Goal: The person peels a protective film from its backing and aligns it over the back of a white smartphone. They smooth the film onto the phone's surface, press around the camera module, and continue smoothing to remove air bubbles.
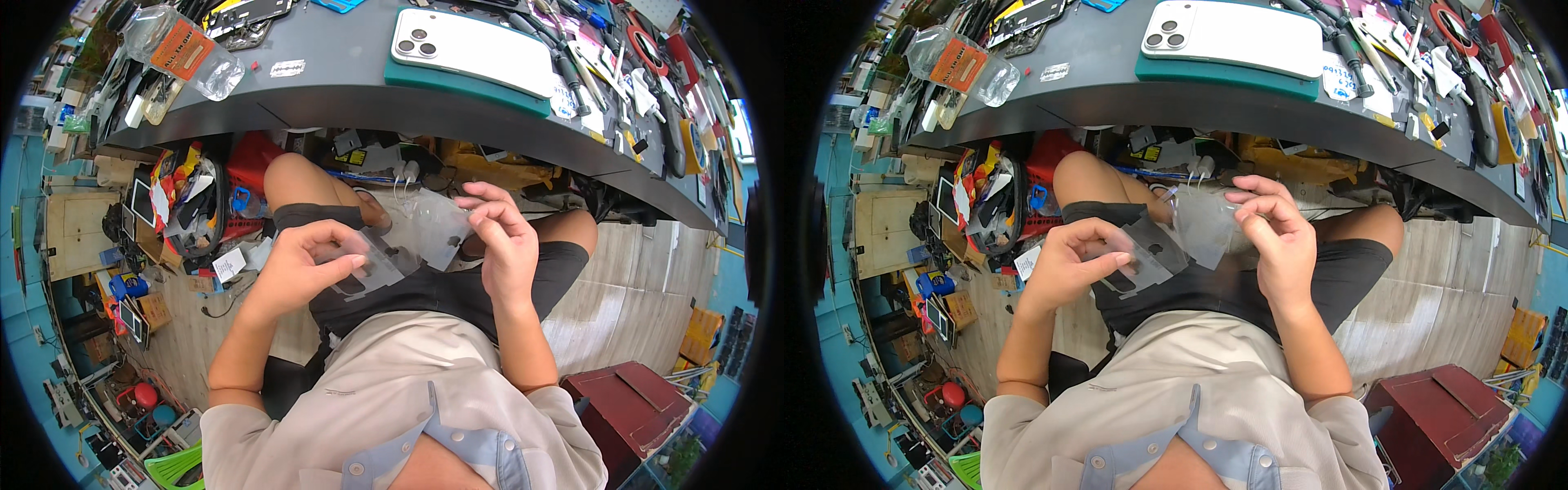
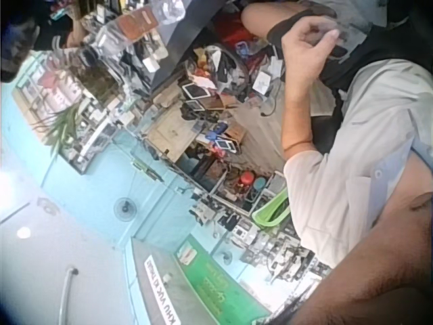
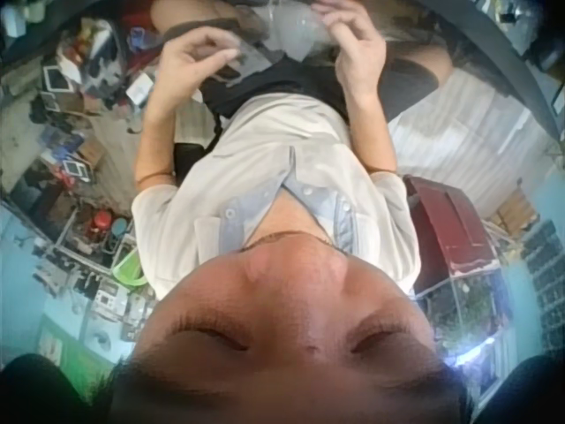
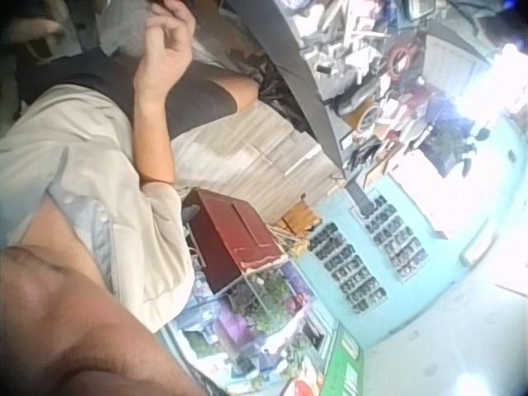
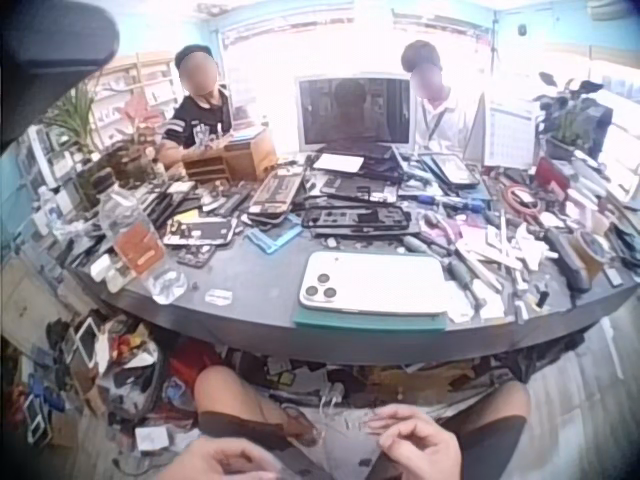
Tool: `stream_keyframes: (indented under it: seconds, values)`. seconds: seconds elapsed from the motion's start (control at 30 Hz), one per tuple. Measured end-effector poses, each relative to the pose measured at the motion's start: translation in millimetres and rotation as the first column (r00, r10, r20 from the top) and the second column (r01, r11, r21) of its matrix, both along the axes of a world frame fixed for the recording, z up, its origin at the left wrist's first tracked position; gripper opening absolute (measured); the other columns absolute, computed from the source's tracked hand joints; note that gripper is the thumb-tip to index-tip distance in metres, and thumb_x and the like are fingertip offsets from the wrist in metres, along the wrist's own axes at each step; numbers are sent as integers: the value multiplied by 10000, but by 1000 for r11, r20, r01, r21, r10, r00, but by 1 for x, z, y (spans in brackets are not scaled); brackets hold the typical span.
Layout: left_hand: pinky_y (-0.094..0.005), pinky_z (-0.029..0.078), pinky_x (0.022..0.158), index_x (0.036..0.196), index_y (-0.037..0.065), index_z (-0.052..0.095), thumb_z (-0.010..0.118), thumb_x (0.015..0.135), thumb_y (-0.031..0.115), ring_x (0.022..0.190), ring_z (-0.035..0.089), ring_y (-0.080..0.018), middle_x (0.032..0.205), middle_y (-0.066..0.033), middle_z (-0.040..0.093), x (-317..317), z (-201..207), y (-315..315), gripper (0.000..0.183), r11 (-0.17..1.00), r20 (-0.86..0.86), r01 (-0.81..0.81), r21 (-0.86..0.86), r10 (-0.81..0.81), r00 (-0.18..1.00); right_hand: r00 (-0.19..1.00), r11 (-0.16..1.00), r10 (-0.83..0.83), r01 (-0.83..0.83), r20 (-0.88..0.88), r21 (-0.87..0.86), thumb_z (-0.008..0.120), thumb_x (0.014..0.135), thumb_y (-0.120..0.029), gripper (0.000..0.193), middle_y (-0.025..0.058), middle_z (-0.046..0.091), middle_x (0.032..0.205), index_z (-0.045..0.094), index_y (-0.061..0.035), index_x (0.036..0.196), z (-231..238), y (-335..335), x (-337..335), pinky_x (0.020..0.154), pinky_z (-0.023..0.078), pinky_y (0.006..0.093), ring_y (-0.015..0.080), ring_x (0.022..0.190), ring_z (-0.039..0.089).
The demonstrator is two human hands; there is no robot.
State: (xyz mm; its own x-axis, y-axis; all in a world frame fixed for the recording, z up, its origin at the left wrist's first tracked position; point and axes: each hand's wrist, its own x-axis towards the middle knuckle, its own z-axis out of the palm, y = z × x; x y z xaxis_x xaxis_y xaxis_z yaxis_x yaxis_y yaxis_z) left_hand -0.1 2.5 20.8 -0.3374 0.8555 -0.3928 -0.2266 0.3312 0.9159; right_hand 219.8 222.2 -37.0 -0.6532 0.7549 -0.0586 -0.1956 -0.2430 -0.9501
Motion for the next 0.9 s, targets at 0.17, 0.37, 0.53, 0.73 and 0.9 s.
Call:
stream_keyframes:
  seconds: [0.17,0.37,0.53,0.73,0.9]
  values:
    - [-346,656,908,1151,-79,755,802,991,-27,964,824,-223,1084,-125,809,-6,0,2,174,998,40,-51,21,51,998,998,996,-61,60,-11,-73,673,1010,-15,111,175,683,1443,781,13,1019,-3,17,1,999,568,340,244,1213,746]
    - [-349,661,895,1147,-82,751,803,983,-40,948,820,-220,1074,-134,805,-10,2,0,177,998,0,-70,-1,70,998,992,983,-126,128,23,-130,663,1020,-18,109,175,704,1440,767,10,1004,-8,30,9,921,595,337,263,1153,783]
    - [-355,662,899,1137,-81,747,799,980,-62,943,811,-213,1061,-134,802,-13,2,-2,167,997,-37,-72,26,73,997,989,970,-149,147,0,-194,637,1048,-21,105,191,722,1420,738,6,1049,-13,34,13,914,656,408,293,1107,801]
    - [-359,663,905,1142,-83,743,795,981,-67,961,807,-211,1068,-136,797,-15,3,-5,169,995,-44,-84,53,87,995,991,965,-132,126,-8,-232,637,1054,-12,96,181,746,1368,709,3,1116,-25,37,16,924,663,404,292,1082,809]
    - [-321,636,912,1163,-74,763,802,1000,-13,980,798,-181,1107,-104,798,-17,4,-10,178,996,-43,-43,79,47,998,982,997,-19,32,190,-66,696,1045,-54,117,153,781,1268,700,21,1134,-50,27,7,929,643,353,255,1061,814]
